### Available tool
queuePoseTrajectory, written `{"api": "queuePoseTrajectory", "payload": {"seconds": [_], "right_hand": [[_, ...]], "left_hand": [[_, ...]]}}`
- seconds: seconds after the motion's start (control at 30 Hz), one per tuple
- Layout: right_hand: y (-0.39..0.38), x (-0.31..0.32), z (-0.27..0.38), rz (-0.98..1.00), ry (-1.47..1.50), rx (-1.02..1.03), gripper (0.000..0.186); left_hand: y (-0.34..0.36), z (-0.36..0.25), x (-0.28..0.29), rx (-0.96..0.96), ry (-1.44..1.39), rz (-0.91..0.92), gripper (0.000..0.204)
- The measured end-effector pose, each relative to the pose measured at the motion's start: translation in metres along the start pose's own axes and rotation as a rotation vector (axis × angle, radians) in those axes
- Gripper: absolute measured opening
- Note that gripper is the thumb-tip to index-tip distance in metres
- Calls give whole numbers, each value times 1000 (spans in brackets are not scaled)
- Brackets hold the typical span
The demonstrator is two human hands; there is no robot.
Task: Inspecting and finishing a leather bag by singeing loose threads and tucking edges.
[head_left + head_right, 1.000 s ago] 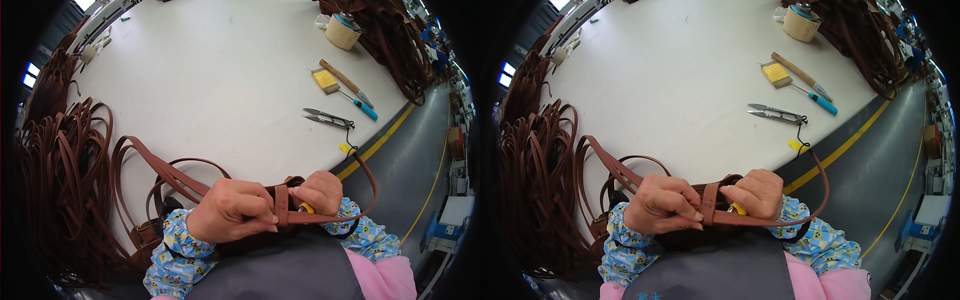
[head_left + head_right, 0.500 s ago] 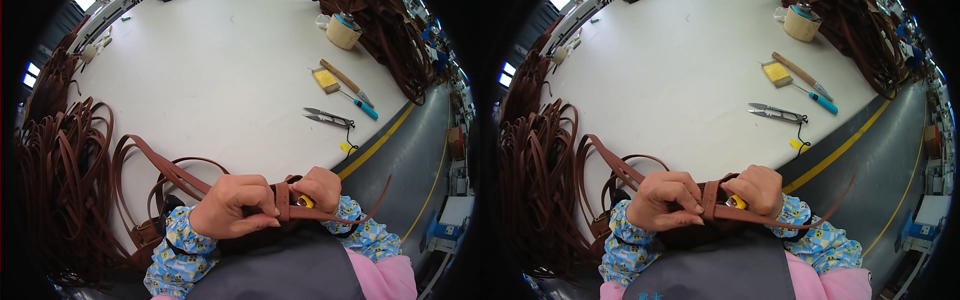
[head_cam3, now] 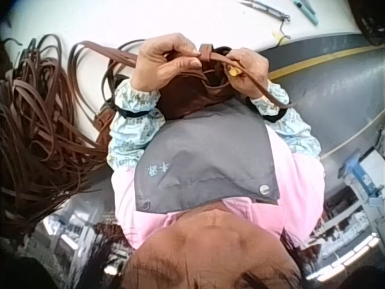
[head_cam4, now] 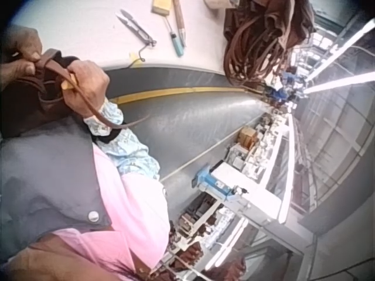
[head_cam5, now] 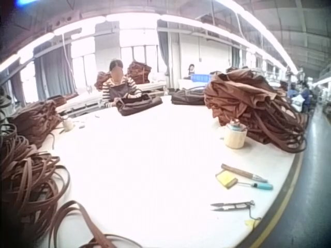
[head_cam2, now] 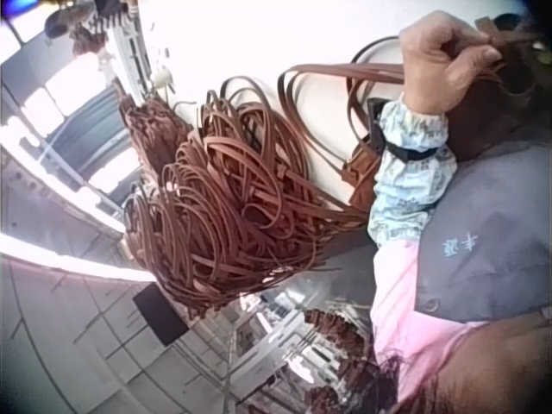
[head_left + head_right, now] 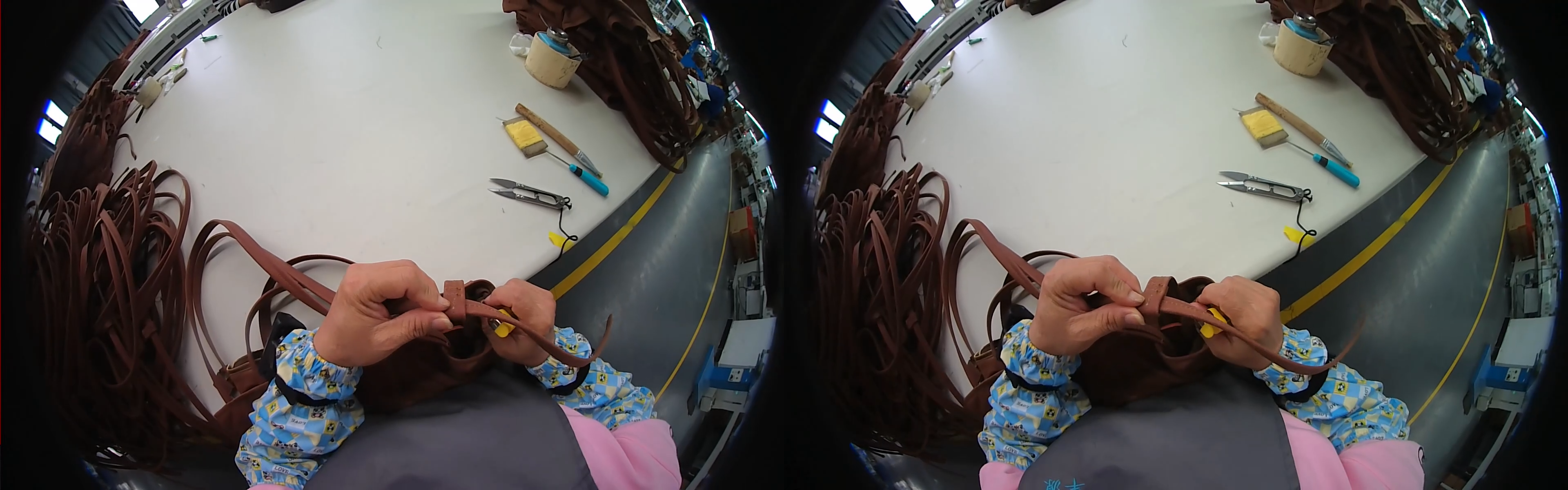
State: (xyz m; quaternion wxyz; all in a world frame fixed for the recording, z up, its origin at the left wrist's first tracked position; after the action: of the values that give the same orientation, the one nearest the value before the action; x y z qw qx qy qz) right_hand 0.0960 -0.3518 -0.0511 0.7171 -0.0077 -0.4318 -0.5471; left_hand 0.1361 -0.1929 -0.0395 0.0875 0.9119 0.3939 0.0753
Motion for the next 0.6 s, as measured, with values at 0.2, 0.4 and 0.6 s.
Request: {"api": "queuePoseTrajectory", "payload": {"seconds": [0.2,0.4,0.6], "right_hand": [[-4,0,0,1,-3,-1,15],[-4,-2,0,119,15,-36,19],[-15,7,25,739,323,-301,36]], "left_hand": [[-1,0,0,1,-4,-33,12],[-1,0,0,-14,3,-32,12],[-1,9,4,-6,28,-97,12]]}}
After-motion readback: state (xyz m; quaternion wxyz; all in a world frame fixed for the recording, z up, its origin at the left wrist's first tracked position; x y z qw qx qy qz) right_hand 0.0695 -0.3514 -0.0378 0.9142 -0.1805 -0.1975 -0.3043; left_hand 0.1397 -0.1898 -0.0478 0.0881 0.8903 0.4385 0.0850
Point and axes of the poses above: each hand's wrist, its own y-axis towards the middle knuckle, its own x-axis out of the back of the hand, z = x × y, the point moved 7 cm from there along y, towards the middle knuckle, and after that the axes turned 11 degrees about z, right-handed, at the moved point
